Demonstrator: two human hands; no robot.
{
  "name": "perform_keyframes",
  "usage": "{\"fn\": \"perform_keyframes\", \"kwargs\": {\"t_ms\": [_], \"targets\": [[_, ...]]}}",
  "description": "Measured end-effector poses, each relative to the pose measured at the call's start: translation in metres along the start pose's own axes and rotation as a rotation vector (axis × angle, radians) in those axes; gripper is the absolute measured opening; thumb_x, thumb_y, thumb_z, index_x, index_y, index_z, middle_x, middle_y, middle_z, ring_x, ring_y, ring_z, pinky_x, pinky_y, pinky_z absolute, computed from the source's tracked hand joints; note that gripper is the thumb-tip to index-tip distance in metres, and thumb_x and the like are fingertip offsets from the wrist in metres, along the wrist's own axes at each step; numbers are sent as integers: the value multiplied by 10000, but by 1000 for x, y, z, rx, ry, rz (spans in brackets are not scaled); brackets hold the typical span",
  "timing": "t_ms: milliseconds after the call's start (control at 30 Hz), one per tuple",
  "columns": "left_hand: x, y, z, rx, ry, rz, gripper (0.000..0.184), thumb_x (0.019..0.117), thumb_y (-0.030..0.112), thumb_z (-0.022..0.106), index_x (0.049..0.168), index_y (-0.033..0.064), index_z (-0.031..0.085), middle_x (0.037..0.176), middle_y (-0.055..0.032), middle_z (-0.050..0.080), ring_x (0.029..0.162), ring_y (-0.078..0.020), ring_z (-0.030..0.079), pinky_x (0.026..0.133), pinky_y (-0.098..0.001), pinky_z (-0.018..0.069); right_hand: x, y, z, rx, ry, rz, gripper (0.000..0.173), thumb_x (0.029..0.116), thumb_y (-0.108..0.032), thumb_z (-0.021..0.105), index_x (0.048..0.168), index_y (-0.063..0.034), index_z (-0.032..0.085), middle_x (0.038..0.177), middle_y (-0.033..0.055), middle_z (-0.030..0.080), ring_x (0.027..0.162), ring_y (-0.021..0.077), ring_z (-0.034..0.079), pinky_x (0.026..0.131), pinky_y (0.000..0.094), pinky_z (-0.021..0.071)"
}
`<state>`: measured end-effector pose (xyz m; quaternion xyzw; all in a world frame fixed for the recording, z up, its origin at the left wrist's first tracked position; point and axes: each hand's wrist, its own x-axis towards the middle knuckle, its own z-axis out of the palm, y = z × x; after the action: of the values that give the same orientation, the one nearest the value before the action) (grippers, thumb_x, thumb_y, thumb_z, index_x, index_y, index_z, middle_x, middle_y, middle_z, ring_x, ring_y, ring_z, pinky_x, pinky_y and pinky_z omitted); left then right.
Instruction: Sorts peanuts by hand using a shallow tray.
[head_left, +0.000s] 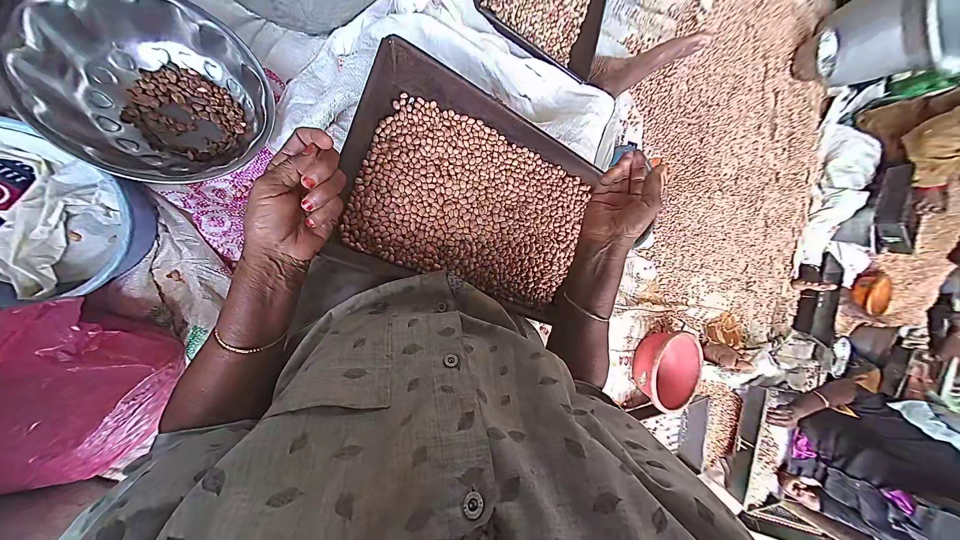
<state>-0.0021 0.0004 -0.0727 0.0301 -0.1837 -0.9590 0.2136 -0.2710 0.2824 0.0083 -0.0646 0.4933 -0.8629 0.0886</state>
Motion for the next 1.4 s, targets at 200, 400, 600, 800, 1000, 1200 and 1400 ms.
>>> {"fn": "perform_keyframes", "kwargs": {"t_ms": [200,400,600,800,1000,1200,1400], "targets": [[0,-3,6,236,26,6,292,1119,166,303,1055,166,588,684,93,500,464,22,418,405,-98,355,-8,44,55,-531,-444,98,217,1056,-37,455,1093,9,663,931,61,735,788,145,726,707,301,625],[2,-6,7,406,45,19,287,1090,119,348,1089,166,631,741,87,555,491,19,434,417,-107,353,3,48,58,-791,-527,-6,234,1043,-27,466,1165,52,650,1024,109,721,880,162,723,755,326,623],[3,-6,6,382,59,16,293,1077,104,335,1090,153,624,740,71,564,485,18,436,409,-106,342,24,65,80,-992,-726,-78,285,1020,-12,432,1158,40,676,1112,144,705,954,161,701,796,326,601],[3,-5,7,412,59,11,300,1074,106,338,1096,155,633,743,71,571,476,19,440,407,-105,354,35,127,124,-1387,-918,-339,287,1005,-19,503,1175,-21,735,1092,170,738,1016,297,712,927,466,551],[3,-5,6,387,62,8,300,1076,109,348,1100,140,646,745,59,577,479,15,443,409,-108,357,19,157,142,-1882,-909,-297,346,1003,-88,576,1335,-115,666,1344,179,616,1208,372,623,932,503,547],[3,-6,8,371,75,7,303,1080,114,340,1092,137,642,733,60,571,481,14,445,412,-109,356,23,166,122,-1717,-875,-494,248,1013,-137,579,1201,-102,736,1264,166,668,1136,362,665,864,499,568],[3,-6,7,376,74,1,301,1084,118,331,1097,132,632,739,56,568,477,10,444,409,-109,360,23,166,123,-1715,-910,-496,266,1026,-190,581,1239,-124,726,1264,163,665,1146,360,661,869,499,567]]}}
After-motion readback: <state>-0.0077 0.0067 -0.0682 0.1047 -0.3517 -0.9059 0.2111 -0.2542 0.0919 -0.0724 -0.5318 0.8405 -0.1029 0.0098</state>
